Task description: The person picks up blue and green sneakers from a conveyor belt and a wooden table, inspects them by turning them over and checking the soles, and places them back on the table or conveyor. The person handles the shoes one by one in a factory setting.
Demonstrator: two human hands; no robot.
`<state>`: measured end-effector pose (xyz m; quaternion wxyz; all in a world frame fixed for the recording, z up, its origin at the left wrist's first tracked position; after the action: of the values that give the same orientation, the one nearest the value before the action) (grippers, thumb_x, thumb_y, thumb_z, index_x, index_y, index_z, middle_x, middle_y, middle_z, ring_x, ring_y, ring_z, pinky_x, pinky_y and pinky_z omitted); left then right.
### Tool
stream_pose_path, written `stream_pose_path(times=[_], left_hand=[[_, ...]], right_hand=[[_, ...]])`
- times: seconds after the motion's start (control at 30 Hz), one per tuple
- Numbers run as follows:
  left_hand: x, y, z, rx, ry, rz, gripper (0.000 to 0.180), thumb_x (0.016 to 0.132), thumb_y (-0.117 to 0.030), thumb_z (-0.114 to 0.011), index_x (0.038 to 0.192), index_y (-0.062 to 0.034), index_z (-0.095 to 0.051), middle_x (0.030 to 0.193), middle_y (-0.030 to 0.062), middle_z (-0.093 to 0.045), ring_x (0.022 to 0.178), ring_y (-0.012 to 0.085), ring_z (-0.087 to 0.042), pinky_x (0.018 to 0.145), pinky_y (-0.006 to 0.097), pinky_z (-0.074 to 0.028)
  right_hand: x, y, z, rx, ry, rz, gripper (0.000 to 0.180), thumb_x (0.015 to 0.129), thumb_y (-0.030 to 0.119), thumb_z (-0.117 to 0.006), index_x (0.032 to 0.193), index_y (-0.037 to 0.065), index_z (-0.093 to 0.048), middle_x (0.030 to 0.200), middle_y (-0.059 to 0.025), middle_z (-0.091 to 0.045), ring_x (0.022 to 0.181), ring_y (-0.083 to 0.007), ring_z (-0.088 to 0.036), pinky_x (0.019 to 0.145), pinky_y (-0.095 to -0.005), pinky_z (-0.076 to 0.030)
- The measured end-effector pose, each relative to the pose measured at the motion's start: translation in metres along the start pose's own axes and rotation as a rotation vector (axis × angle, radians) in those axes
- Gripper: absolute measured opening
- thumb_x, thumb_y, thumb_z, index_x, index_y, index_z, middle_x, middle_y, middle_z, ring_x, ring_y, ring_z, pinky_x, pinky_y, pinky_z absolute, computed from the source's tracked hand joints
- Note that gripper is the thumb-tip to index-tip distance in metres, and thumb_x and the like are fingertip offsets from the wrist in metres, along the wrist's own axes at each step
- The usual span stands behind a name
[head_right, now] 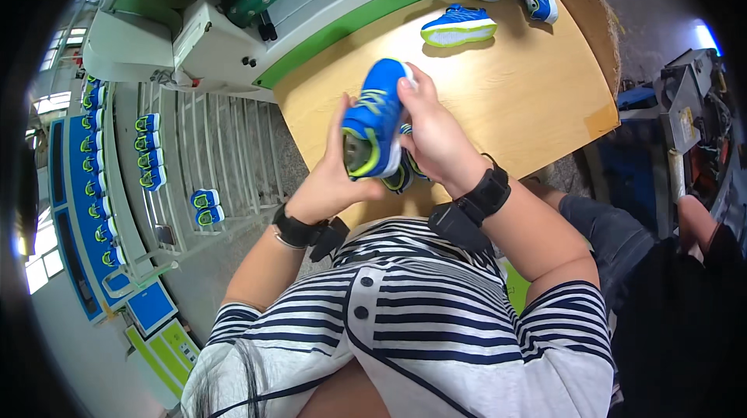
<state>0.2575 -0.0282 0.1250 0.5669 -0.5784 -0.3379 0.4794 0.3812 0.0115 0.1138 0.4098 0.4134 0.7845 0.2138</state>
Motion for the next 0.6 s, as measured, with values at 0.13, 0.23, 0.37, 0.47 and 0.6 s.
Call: stream_pose_path(times=[0.13, 0.23, 0.37, 0.47, 0.6], left_hand=[[0.002, 0.013, 0.025, -0.523, -0.138, 0.089, 0.092, 0.078, -0.006, -0.081, 0.151, -0.0068, -0.026, 0.144, 0.0105, -0.044, 0.134, 0.0238, -0.045, 0.114, 0.04, -0.035], [-0.003, 0.008, 0.029, -0.706, -0.156, 0.168, 0.089, 0.079, 0.0, -0.077, 0.151, -0.007, -0.026, 0.142, 0.0096, -0.047, 0.133, 0.0226, -0.046, 0.113, 0.04, -0.036], [0.004, 0.009, 0.042, -0.622, -0.206, 0.1, 0.091, 0.078, 0.001, -0.077, 0.152, -0.0082, -0.024, 0.144, 0.0099, -0.044, 0.132, 0.0234, -0.047, 0.114, 0.04, -0.035], [0.006, -0.004, 0.051, -0.357, -0.26, 0.024, 0.098, 0.076, -0.004, -0.08, 0.154, -0.0081, -0.021, 0.144, 0.0129, -0.042, 0.132, 0.0241, -0.047, 0.112, 0.04, -0.038], [0.008, -0.015, 0.049, -0.248, -0.292, -0.006, 0.098, 0.077, -0.005, -0.08, 0.154, -0.0079, -0.019, 0.144, 0.0156, -0.041, 0.132, 0.0253, -0.046, 0.111, 0.04, -0.039]], right_hand=[[0.001, 0.004, 0.003, -0.069, 0.163, 0.011, 0.053, 0.108, 0.036, -0.043, 0.154, 0.013, -0.032, 0.136, -0.0087, -0.051, 0.123, -0.0219, -0.051, 0.102, -0.0408, -0.045], [0.012, -0.014, 0.042, -0.701, 0.097, 0.18, 0.061, 0.098, 0.034, -0.06, 0.15, 0.01, -0.039, 0.141, -0.0159, -0.046, 0.127, -0.0331, -0.048, 0.107, -0.044, -0.041], [0.005, -0.076, 0.082, -1.364, 0.057, 0.356, 0.083, 0.08, 0.023, -0.078, 0.15, 0.01, -0.035, 0.144, -0.0237, -0.039, 0.132, -0.0436, -0.04, 0.112, -0.0475, -0.037], [0.007, -0.082, 0.086, -1.326, 0.037, 0.37, 0.093, 0.073, 0.016, -0.082, 0.151, 0.012, -0.032, 0.147, -0.0252, -0.033, 0.134, -0.0463, -0.037, 0.113, -0.0489, -0.036], [0.006, -0.08, 0.087, -1.304, 0.024, 0.386, 0.082, 0.078, 0.018, -0.08, 0.148, 0.011, -0.038, 0.146, -0.0249, -0.037, 0.133, -0.0453, -0.039, 0.114, -0.0491, -0.034]])
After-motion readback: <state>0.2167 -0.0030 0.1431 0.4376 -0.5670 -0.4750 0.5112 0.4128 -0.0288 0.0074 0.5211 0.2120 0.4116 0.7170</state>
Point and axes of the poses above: each hand's wrist, its own x-axis towards the middle knuckle, its own z-axis out of the back of the hand, y = z × x, the point moved 10 cm from there along x, towards the middle knuckle
